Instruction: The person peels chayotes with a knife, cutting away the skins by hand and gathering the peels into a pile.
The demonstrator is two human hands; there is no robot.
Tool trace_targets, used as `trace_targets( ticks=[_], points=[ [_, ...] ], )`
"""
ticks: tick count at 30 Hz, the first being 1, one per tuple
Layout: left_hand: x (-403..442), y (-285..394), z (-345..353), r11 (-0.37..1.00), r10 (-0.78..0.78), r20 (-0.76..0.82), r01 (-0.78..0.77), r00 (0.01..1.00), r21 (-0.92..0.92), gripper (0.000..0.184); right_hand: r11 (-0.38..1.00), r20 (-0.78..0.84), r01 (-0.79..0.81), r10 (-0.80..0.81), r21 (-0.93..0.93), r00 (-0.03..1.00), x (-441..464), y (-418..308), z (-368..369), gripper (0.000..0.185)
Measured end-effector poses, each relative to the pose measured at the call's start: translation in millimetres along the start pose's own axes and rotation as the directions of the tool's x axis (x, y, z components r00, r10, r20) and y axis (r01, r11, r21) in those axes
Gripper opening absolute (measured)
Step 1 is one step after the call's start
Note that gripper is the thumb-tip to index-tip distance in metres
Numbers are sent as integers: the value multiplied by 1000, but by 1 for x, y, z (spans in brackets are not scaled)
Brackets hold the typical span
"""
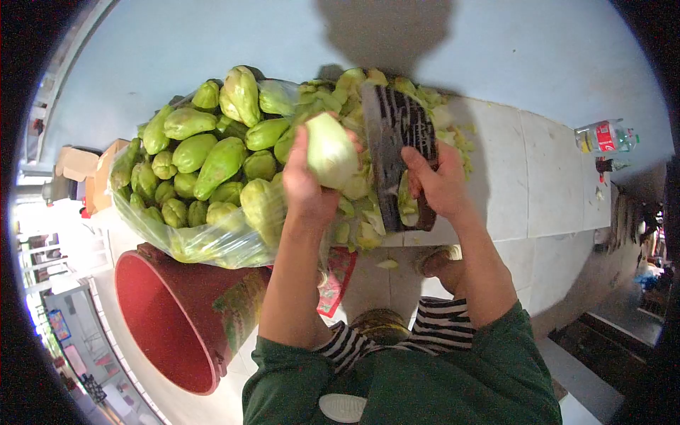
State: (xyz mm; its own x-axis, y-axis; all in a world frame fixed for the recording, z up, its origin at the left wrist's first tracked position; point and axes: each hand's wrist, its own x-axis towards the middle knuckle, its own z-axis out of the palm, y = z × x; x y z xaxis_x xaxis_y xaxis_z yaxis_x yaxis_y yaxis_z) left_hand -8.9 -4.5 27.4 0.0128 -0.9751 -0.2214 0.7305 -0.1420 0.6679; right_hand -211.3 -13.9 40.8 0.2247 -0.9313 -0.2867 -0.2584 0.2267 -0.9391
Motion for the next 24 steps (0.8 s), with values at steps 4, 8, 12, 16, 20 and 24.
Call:
trace_targets(
  ticks=[4,8,12,16,20,24],
  points=[
    [3,0,1,938,307,-119,-321,944,-129,56,806,-50,413,-477,-424,878,-14,9,34,20],
    [4,-1,-14,872,489,-55,-490,871,-4,54,568,225,664,-653,-486,723,-32,19,57,17],
    [7,0,-27,852,493,43,-473,869,-225,57,416,274,746,-746,-520,607,-36,23,64,39],
    [1,-2,-13,827,559,-85,-562,825,-16,54,381,275,715,-737,-586,618,-39,21,66,40],
    [2,-2,-14,820,570,-69,-572,818,-10,54,399,225,729,-772,-556,594,-37,23,69,19],
    [5,-4,-18,793,604,-48,-606,796,-65,55,420,252,723,-741,-549,622,-41,20,67,20]
  ],
)
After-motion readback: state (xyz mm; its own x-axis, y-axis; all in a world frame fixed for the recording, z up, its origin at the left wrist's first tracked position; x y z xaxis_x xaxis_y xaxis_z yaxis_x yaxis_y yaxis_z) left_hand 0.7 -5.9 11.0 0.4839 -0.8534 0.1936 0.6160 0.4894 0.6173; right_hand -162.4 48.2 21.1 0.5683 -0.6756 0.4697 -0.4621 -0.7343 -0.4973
